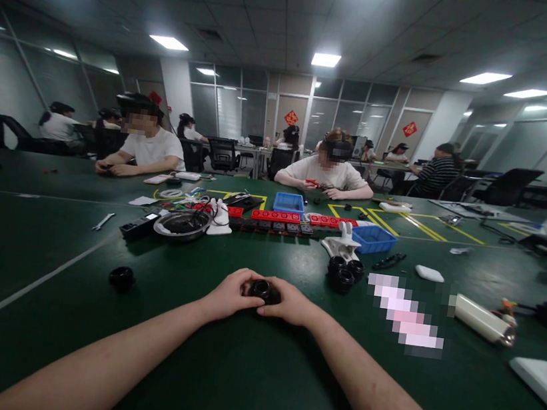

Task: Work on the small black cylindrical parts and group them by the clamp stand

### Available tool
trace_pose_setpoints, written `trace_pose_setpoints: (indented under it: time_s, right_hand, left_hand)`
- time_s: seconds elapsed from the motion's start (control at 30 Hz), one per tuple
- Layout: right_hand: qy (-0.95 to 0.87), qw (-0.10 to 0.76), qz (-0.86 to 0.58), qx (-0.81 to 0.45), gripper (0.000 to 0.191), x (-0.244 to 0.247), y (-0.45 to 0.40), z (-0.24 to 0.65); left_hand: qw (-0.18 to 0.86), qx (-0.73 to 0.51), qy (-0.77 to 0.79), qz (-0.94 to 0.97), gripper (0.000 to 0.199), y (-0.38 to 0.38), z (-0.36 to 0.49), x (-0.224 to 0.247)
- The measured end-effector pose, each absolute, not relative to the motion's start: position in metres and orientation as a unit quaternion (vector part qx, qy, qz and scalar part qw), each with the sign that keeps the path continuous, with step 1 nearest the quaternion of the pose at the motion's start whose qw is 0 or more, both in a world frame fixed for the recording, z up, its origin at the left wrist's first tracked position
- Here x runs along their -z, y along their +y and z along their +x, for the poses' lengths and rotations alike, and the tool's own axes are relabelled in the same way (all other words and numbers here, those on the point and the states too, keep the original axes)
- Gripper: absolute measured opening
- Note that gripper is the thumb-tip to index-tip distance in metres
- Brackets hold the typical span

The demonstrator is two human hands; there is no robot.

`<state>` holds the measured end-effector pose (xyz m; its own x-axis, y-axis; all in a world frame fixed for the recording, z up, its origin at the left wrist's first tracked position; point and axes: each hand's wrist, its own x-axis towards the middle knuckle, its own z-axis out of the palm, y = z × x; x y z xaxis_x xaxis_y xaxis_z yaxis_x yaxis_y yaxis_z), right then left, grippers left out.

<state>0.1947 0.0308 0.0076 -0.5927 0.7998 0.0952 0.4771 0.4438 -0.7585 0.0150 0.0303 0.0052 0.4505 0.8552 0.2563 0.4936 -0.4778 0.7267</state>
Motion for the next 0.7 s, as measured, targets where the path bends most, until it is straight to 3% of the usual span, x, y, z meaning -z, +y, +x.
trace_pose_setpoints:
  time_s: [0.23, 0.5, 0.7]
  right_hand:
    - [-0.785, 0.195, -0.341, -0.479, 0.044, -0.012, 0.036, 0.200]
    - [-0.786, 0.196, -0.369, -0.455, 0.033, -0.005, 0.039, 0.201]
    - [-0.794, 0.210, -0.437, -0.367, 0.029, 0.001, 0.040, 0.197]
  left_hand:
    - [0.352, -0.304, 0.387, 0.796, 0.040, 0.032, 0.014, -0.004]
    - [0.356, -0.303, 0.389, 0.794, 0.038, 0.030, 0.013, -0.008]
    - [0.332, -0.312, 0.424, 0.783, 0.038, 0.028, 0.017, -0.007]
